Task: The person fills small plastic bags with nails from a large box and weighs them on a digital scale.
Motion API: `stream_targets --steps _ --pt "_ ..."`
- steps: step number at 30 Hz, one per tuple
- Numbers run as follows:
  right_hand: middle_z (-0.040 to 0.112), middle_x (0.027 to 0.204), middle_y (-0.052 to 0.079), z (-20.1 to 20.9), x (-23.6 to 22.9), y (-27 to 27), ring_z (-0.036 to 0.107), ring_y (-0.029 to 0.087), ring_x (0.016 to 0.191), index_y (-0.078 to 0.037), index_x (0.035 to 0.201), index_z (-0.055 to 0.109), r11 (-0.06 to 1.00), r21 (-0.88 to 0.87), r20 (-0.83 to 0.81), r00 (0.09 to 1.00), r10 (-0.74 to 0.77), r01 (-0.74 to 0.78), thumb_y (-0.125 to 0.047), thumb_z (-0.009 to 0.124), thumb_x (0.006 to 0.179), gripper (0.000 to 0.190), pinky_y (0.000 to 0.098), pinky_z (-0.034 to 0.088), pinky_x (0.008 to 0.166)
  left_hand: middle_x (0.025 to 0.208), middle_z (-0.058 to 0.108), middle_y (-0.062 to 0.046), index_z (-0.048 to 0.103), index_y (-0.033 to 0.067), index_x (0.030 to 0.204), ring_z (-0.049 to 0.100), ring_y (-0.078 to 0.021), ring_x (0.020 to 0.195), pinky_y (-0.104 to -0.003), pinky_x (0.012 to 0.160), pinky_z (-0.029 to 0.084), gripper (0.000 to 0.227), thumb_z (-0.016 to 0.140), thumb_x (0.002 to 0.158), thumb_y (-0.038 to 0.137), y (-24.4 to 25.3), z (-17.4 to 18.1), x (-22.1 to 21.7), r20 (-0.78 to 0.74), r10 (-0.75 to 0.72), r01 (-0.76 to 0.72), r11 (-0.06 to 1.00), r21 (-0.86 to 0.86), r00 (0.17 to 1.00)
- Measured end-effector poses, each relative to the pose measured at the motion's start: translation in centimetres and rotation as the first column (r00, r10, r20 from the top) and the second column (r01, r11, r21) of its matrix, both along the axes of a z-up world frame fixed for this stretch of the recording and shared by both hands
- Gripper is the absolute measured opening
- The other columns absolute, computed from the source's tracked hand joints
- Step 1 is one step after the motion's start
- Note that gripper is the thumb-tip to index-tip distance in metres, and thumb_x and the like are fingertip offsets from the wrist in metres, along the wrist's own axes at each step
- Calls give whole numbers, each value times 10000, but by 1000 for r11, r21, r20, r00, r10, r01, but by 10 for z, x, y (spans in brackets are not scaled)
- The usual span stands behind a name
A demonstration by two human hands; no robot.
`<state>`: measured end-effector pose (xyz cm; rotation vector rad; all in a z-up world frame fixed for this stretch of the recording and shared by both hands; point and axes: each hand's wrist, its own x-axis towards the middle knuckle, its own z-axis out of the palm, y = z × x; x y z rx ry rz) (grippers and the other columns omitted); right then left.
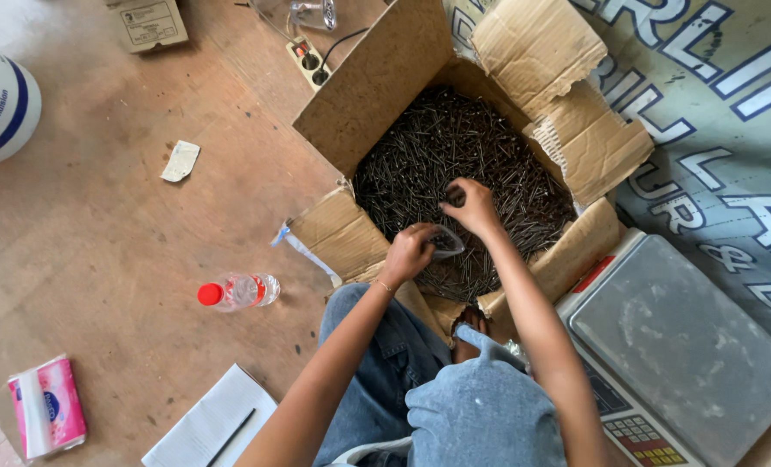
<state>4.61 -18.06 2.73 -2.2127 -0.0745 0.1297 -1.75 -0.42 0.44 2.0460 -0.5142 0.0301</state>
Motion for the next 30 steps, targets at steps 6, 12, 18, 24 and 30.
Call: stream_targets --steps 6,12,18,24,30 --pt "452 1198 211 19 16 62 535 421 1098 -222 1242 543 902 -389 25 976 217 -190 -252 808 632 666 457 510 862 880 646 -177 663 8 864 643 -342 894 -367 800 527 220 591 656 11 3 -3 6 47 -56 55 998 7 997" --pt "253 1313 300 11 21 78 475 511 1100 -216 1280 495 806 -522 -5 946 324 -279 -200 802 659 693 535 543 796 847 648 -181 657 11 833 645 -340 880 -364 786 528 193 583 655 24 7 -7 5 48 -91 92 996 -16 995" --pt "298 1263 249 -25 22 81 512 441 998 -287 1198 532 713 -644 60 910 410 -278 -168 771 677 585 466 571 653 813 643 -170 660 17 838 644 -338 833 -373 756 530 206 569 656 54 11 -25 2 42 -118 117 993 29 992" --pt "405 1098 235 -38 28 83 546 403 832 -324 1128 526 684 -688 260 797 546 -244 -23 590 781 464 430 525 502 840 650 -158 663 21 851 647 -323 842 -365 755 533 218 563 666 75 11 -13 2 23 -100 99 994 37 995" --pt "495 1200 262 2 37 98 558 420 1066 -93 1275 359 984 -158 -330 944 22 -78 -590 573 813 712 497 457 897 862 648 -160 668 17 866 646 -323 865 -347 779 531 245 561 650 57 13 -12 4 14 -102 102 995 1 995"
